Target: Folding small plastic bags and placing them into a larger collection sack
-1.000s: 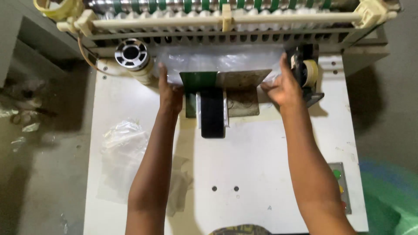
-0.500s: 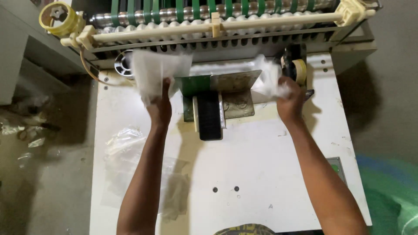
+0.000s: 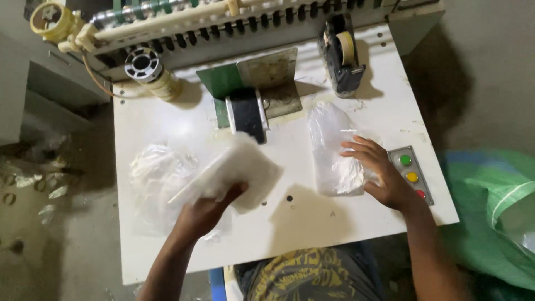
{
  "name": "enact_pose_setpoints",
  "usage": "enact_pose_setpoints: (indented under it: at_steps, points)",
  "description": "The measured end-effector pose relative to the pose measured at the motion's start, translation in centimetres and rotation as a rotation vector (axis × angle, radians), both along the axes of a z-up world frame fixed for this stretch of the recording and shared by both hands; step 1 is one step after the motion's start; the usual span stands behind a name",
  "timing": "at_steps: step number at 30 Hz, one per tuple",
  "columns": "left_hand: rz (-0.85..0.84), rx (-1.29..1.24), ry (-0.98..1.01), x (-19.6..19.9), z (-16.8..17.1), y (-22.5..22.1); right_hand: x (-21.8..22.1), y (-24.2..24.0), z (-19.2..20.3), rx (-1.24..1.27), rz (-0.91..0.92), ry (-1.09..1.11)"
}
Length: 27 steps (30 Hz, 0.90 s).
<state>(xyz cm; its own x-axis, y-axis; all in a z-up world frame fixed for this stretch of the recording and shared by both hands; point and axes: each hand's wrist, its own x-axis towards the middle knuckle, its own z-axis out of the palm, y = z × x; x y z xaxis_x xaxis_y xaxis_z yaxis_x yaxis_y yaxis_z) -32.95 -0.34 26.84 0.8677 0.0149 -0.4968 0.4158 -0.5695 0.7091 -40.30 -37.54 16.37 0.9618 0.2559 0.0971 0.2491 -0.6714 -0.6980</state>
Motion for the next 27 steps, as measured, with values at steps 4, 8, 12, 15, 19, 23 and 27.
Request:
enact_pose_setpoints:
  at_steps: [4, 8, 12, 15, 19, 23, 27]
  points:
    - [-0.408, -0.179, -0.079, -1.7, -4.6, -1.6, 0.1, 6.5, 1.0, 0.394, 0.012, 0.204]
    - [-0.201, -0.557, -0.039, -2.3, -4.7, -3.2, 0.9, 13.4, 0.3, 0.679, -0.157, 0.593]
    - [0.204, -0.814, 0.224, -6.1, -14.9, -0.6, 0.6, 13.9, -3.0, 0.973, -0.337, 0.602]
    - [0.081, -0.777, 0.243, -7.7, -17.6, -1.7, 0.4, 13.7, -4.7, 0.991, -0.396, 0.617]
    - [0.126, -0.631, -0.288, -7.9, -11.3, -3.7, -1.4, 11.8, -5.1, 0.520, -0.073, 0.314]
    - [-0.250, -0.484, -0.782, -11.5, -14.7, -1.7, -3.9, 9.0, -4.1, 0.583, 0.249, 0.186]
    - [-0.496, -0.297, -0.662, -14.2, -14.7, 0.1, -6.4, 9.3, -3.5, 0.542, 0.333, 0.380]
